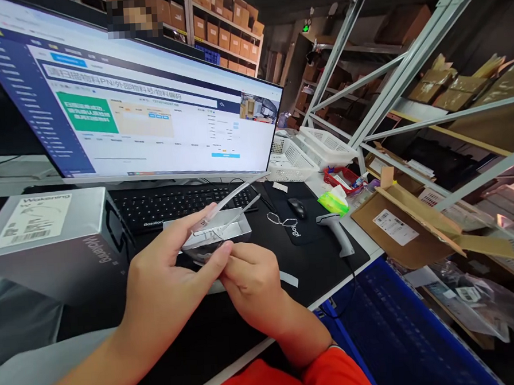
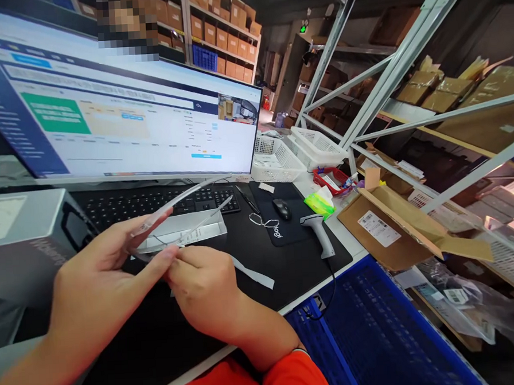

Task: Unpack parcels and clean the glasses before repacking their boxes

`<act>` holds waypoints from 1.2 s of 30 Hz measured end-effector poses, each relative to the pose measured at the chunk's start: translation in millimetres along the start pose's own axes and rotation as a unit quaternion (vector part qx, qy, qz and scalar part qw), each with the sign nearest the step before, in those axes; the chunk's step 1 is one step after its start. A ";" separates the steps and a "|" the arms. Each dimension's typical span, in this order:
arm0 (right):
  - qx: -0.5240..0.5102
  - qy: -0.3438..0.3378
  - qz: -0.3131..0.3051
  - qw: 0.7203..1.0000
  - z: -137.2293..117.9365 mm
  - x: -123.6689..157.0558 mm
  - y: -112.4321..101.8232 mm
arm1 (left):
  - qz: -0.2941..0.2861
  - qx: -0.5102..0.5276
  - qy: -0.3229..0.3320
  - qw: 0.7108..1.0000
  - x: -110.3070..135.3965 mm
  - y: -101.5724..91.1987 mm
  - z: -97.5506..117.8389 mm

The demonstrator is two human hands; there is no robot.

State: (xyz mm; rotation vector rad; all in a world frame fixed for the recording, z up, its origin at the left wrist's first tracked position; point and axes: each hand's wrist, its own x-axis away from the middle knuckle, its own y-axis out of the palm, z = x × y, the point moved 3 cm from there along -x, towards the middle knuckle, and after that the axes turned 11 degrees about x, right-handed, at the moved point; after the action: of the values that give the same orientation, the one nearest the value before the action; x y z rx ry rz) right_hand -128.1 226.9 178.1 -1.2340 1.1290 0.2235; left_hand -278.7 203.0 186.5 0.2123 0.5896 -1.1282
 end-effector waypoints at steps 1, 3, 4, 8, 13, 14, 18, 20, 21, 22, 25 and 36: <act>0.011 -0.004 0.001 1.000 -1.1 0.3 -0.6 | 0.005 0.001 0.002 1.000 0.6 -0.3 1.3; 0.025 -0.005 -0.007 1.000 -2.6 0.5 -1.1 | 0.017 0.002 0.005 1.000 0.6 -1.1 3.2; 0.023 -0.005 -0.005 1.000 -3.2 0.3 -1.8 | 0.021 0.001 0.008 1.000 0.1 -1.5 4.0; -0.003 -0.010 0.028 1.000 -5.7 -1.7 -6.0 | 0.006 -0.006 0.022 1.000 -2.6 -1.6 4.0; 0.023 -0.007 0.015 1.000 -6.9 -3.8 -6.8 | -0.008 0.005 0.035 0.999 -5.6 -0.2 -1.1; 0.023 -0.008 0.019 1.000 -7.0 -4.1 -7.1 | -0.013 0.004 0.037 0.999 -6.6 0.0 -1.3; 0.021 -0.011 0.038 0.999 -7.4 -4.9 -8.5 | -0.046 -0.016 0.027 0.998 -11.4 0.1 2.8; 0.021 -0.005 0.044 0.999 -7.6 -4.5 -8.9 | -0.057 -0.019 0.020 0.998 -12.3 -0.4 5.7; 0.018 -0.001 0.046 0.999 -7.8 -4.0 -8.8 | -0.058 -0.018 0.018 0.998 -12.1 -0.6 6.5; 0.014 0.002 0.049 0.999 -8.1 -3.4 -8.6 | -0.058 -0.017 0.016 0.998 -11.5 -0.6 6.6; -0.002 0.015 0.050 0.999 -8.8 -1.7 -7.3 | -0.052 -0.012 0.002 0.999 -8.9 0.8 1.1; -0.353 0.320 0.031 0.879 38.1 -8.9 -2.3 | -0.158 -0.037 -0.077 0.984 -16.1 13.1 -40.0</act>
State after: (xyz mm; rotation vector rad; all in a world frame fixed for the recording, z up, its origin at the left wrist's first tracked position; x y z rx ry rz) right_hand -109.7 261.2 182.7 -2.0134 1.7452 0.3006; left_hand -285.1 239.1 160.3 -0.0352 0.5373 -1.4123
